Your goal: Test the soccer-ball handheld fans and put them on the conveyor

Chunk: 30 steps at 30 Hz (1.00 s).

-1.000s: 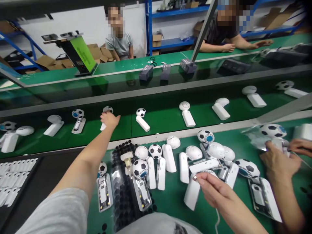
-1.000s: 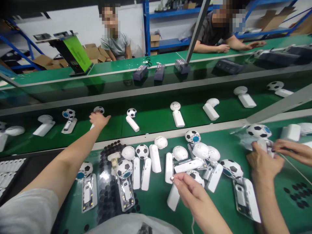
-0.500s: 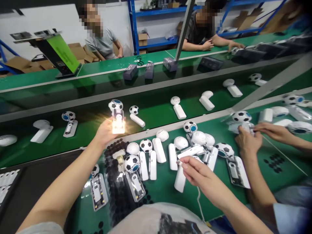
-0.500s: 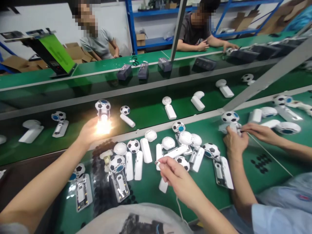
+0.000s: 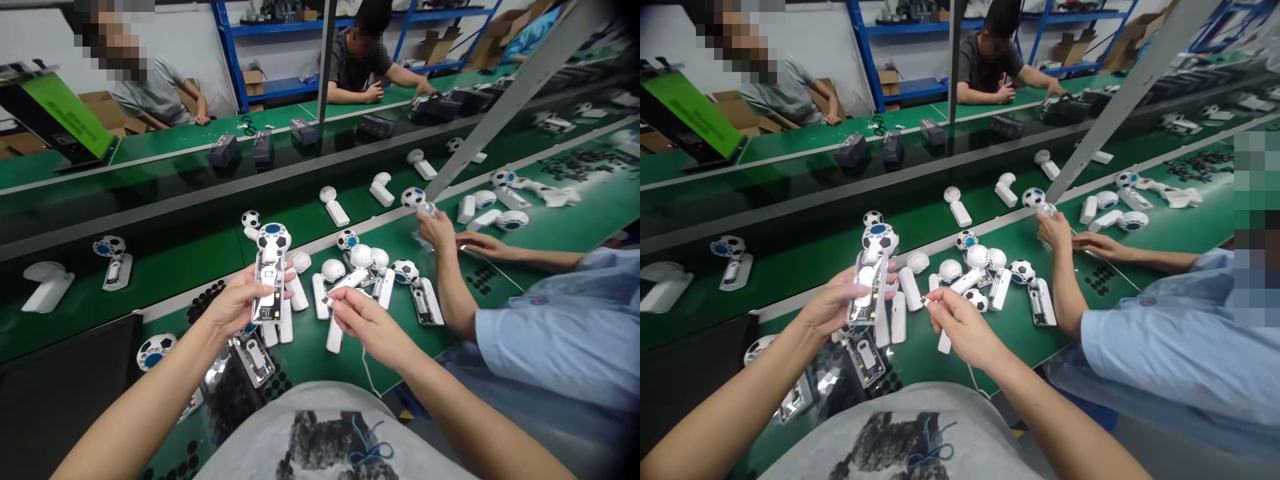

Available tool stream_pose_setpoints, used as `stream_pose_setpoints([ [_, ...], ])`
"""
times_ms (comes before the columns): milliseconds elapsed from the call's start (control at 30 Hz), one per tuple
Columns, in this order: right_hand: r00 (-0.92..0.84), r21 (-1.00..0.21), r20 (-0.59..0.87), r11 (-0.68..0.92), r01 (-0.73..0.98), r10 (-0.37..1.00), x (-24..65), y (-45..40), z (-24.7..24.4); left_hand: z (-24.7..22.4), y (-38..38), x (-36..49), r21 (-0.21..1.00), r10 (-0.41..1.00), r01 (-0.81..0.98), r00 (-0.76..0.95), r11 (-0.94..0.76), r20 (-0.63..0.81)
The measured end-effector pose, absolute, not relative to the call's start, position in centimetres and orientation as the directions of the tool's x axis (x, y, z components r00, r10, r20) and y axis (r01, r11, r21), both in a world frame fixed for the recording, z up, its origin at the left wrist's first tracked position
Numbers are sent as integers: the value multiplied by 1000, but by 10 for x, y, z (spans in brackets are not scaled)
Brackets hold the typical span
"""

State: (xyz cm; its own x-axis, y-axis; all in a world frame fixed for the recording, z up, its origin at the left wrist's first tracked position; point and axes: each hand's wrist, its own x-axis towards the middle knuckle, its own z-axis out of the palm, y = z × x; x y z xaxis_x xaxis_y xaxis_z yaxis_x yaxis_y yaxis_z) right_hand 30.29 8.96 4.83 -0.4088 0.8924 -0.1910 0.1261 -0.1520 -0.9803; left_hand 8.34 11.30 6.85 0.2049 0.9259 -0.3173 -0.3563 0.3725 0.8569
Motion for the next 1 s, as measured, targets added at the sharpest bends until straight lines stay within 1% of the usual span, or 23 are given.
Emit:
stream_pose_setpoints([
  [267, -450, -992, -130, -110, 69, 883, 299, 87, 52, 69, 93, 97, 842, 928, -410, 269, 352, -257],
  [500, -459, -993, -111, -78, 91, 882, 298, 87, 53, 64, 86, 100, 819, 905, -407, 305, 406, -297],
  [567, -457, -994, -83, -42, 99, 885, 297, 87, 54, 64, 87, 101, 797, 905, -440, 293, 414, -309],
  [667, -456, -995, -44, 2, 100, 889, 291, 87, 56, 64, 88, 104, 763, 894, -467, 256, 447, -367],
  [867, -489, -999, -36, -20, 37, 872, 281, 87, 62, 60, 88, 111, 727, 855, -452, 219, 516, -471],
  [1000, -507, -997, -38, -1, 74, 861, 281, 87, 62, 56, 87, 110, 728, 852, -443, 246, 524, -463],
])
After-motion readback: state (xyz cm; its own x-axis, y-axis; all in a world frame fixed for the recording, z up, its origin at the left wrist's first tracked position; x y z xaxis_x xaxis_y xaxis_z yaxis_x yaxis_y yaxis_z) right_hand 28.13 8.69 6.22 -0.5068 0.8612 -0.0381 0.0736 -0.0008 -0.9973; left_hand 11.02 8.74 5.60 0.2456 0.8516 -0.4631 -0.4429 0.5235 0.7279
